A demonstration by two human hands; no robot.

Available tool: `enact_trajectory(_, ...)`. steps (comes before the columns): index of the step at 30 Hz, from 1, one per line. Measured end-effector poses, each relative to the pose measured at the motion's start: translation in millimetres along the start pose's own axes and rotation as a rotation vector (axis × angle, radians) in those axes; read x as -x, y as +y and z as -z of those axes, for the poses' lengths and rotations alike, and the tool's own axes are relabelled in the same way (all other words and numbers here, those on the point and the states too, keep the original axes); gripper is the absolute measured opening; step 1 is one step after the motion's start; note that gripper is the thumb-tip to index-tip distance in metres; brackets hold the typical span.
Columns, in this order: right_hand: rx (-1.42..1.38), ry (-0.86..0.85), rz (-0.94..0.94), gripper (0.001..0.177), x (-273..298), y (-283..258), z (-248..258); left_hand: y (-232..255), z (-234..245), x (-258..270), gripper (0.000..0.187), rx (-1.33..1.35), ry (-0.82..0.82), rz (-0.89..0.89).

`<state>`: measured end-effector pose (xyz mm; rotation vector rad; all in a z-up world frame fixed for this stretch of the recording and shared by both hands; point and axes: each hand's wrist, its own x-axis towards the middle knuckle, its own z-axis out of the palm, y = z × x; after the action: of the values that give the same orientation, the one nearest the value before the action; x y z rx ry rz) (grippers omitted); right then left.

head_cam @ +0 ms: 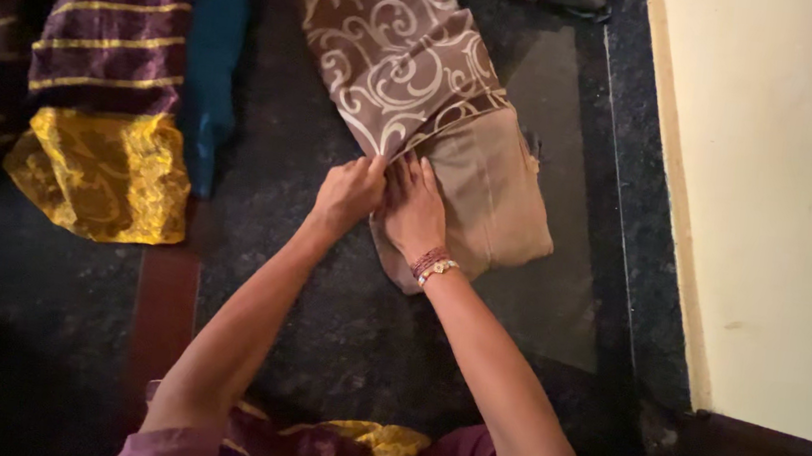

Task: The person wraps a beige cushion with a brown patterned cloth, folding and tucking the edges around the cushion. They then secure the wrapped cushion with a rubber band and place a maroon and gold striped cloth on top.

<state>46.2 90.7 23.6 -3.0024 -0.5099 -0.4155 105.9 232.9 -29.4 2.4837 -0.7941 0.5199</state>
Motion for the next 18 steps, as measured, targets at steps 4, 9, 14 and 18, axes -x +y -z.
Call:
enact_trajectory(4,0.052,0.077,-0.007,0.056,-4.1,0.7,-8.9,5.2,3.0,0.0,0.011,-0.022,-0.062,-0.024)
enact_trajectory(9,0.112,0.041,-0.037,0.054,-12.0,0.3,-14.1,17.3,1.8,-5.3,0.012,-0.104,-0.080,0.075)
enact_trajectory(14,-0.242,0.127,-0.003,0.037,7.3,8.3,6.6,3.5,20.2,-10.3,0.014,0.021,0.083,0.206)
enact_trajectory(18,-0.292,0.348,-0.259,0.039,28.5,43.3,46.4,-9.4,18.8,-8.9,0.020,0.092,0.091,0.180)
